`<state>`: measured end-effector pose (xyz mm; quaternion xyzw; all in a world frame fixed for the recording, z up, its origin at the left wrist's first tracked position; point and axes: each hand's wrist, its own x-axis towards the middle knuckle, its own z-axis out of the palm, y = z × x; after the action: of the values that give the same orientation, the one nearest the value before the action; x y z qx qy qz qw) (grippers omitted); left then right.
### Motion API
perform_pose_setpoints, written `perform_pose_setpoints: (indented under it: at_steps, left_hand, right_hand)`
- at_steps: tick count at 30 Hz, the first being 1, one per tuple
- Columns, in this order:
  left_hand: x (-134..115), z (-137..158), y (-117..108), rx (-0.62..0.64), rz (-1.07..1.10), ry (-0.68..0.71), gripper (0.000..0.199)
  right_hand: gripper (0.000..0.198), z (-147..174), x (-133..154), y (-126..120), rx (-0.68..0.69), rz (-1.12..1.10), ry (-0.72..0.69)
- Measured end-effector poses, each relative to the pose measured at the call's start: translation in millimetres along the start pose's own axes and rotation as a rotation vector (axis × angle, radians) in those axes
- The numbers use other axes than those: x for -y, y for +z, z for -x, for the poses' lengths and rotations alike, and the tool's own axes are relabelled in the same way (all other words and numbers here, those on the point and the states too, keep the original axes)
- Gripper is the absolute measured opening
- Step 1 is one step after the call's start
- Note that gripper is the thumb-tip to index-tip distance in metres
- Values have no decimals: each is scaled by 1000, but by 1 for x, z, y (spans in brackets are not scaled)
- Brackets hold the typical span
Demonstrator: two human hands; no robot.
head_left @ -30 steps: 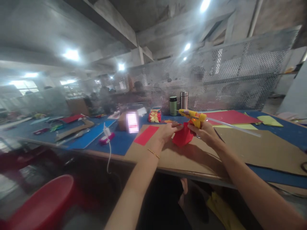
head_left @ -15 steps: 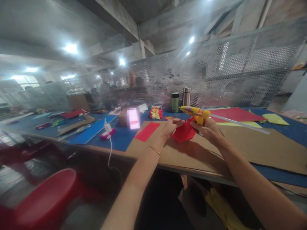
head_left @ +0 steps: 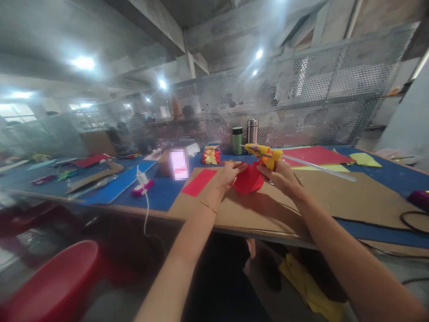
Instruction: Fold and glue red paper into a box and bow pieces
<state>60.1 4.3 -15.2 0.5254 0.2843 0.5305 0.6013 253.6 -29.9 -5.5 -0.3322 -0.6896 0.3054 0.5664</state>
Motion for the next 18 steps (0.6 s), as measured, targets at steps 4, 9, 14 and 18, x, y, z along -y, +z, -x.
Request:
perform_pose_setpoints:
  at_steps: [4, 9, 14, 18]
  left_hand:
    - [1, -1, 1, -8, 12, 10, 43]
    - [2, -1, 1, -10, 43, -12, 41]
    - [4, 1, 1, -22, 77, -14, 48]
    - [7, 0, 0, -28, 59, -39, 53]
  right_hand:
    - [34, 0, 4, 2, -21, -9, -26]
    - [34, -1, 5, 1, -56, 33, -69]
    - [33, -1, 1, 2, -24, 27, -33]
    - [32, -2, -2, 4, -17, 42, -94]
